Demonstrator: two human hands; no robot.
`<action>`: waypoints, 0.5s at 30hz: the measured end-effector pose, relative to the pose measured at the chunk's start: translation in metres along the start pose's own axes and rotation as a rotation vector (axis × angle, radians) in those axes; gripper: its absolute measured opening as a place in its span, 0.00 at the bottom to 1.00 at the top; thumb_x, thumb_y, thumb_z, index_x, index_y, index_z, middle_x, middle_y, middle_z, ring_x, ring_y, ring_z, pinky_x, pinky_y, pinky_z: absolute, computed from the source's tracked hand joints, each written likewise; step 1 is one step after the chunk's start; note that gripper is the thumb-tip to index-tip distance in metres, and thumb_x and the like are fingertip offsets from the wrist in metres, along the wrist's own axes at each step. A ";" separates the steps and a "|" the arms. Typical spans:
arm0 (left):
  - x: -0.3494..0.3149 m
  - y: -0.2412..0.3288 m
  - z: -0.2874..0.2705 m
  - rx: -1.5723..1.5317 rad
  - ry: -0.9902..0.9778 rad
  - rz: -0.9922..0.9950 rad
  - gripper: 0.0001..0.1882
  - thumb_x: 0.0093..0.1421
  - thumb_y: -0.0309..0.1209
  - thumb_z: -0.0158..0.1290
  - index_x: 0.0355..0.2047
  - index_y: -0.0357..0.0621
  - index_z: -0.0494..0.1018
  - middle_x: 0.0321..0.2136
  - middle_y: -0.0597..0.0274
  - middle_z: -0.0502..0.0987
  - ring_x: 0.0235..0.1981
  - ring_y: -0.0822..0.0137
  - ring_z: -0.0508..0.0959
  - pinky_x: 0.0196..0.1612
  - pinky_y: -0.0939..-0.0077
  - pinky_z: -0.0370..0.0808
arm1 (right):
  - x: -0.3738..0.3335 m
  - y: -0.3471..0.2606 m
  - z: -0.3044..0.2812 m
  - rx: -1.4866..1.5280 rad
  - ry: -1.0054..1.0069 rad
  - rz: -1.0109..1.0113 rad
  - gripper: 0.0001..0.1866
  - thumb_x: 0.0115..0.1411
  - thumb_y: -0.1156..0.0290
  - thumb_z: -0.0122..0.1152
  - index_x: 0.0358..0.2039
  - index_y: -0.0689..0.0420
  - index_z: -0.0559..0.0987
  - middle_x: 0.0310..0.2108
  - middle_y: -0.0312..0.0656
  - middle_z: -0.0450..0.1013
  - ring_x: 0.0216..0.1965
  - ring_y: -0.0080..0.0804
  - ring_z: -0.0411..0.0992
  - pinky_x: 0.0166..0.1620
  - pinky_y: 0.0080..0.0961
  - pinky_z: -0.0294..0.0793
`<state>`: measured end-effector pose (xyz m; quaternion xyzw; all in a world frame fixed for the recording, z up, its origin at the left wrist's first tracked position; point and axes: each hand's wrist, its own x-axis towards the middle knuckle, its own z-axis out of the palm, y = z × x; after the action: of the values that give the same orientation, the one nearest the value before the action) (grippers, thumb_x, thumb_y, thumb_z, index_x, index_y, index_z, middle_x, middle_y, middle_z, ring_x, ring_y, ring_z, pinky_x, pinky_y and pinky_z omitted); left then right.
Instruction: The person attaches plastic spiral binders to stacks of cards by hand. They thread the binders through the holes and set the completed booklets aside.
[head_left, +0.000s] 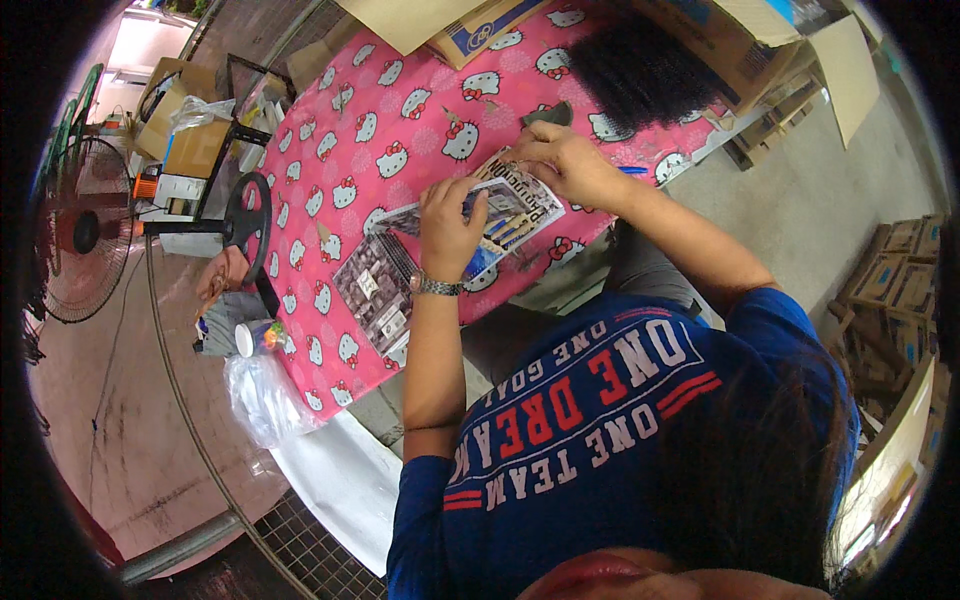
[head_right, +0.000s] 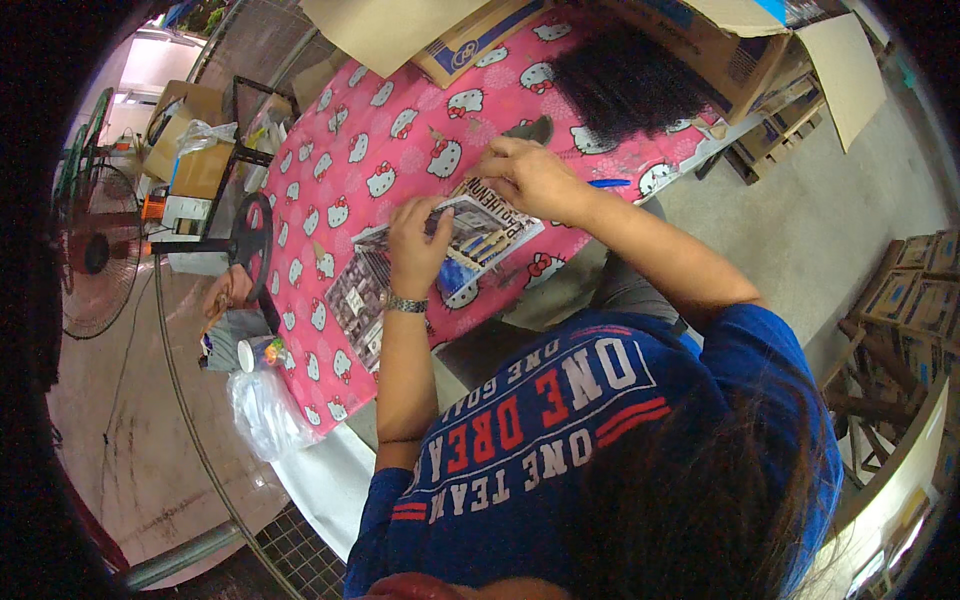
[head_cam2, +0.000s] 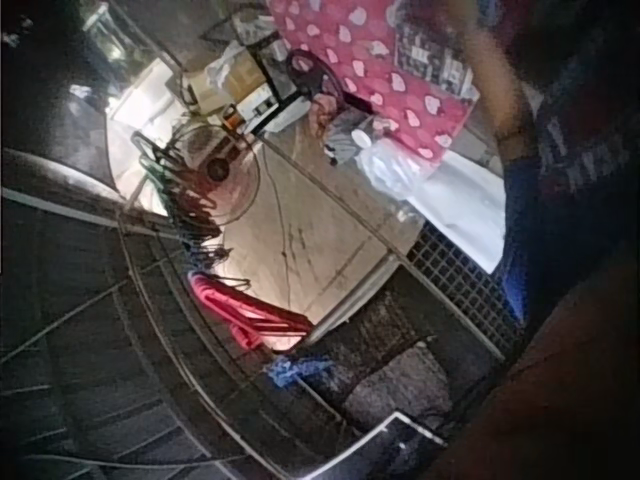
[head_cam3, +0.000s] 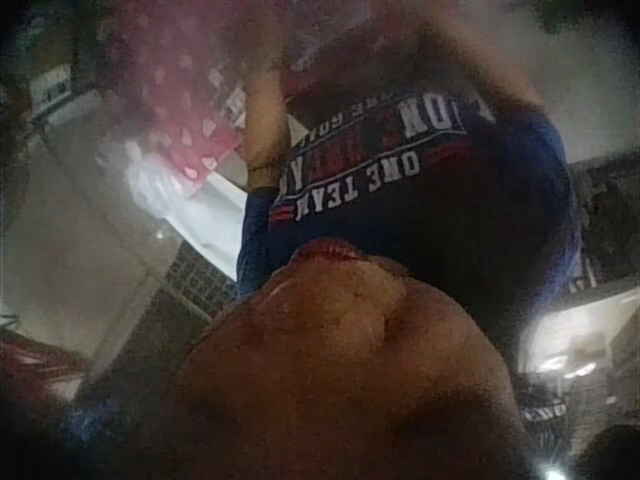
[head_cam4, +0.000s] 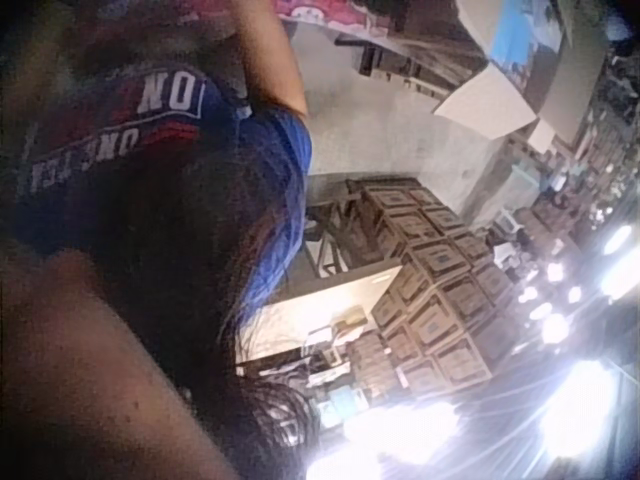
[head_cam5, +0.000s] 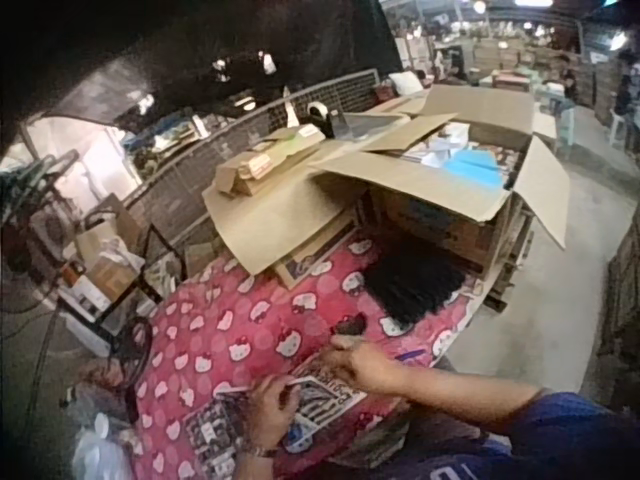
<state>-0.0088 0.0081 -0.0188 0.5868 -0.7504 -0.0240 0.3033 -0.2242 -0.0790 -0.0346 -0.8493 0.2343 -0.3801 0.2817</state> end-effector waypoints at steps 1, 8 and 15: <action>-0.001 0.000 -0.001 0.000 -0.001 -0.001 0.11 0.55 0.30 0.56 0.39 0.41 0.76 0.36 0.52 0.78 0.40 0.51 0.75 0.48 0.59 0.67 | 0.000 0.000 -0.002 -0.037 0.017 -0.030 0.14 0.53 0.76 0.60 0.42 0.56 0.80 0.36 0.46 0.72 0.41 0.47 0.72 0.45 0.39 0.71; -0.003 0.002 -0.002 -0.007 -0.018 0.005 0.10 0.55 0.31 0.57 0.37 0.41 0.77 0.35 0.54 0.78 0.39 0.53 0.75 0.47 0.60 0.67 | 0.006 0.004 -0.005 0.195 -0.185 -0.012 0.13 0.58 0.77 0.56 0.44 0.56 0.80 0.37 0.46 0.74 0.41 0.45 0.72 0.46 0.35 0.72; -0.001 -0.002 -0.005 -0.048 -0.010 0.041 0.10 0.54 0.30 0.59 0.36 0.42 0.78 0.34 0.55 0.78 0.39 0.52 0.75 0.45 0.62 0.70 | 0.025 0.020 -0.005 0.478 -0.431 0.114 0.13 0.65 0.73 0.49 0.47 0.57 0.79 0.43 0.44 0.77 0.41 0.38 0.75 0.46 0.33 0.73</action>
<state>-0.0045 0.0106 -0.0157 0.5636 -0.7632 -0.0388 0.3137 -0.2167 -0.1106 -0.0317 -0.8055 0.1208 -0.2194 0.5371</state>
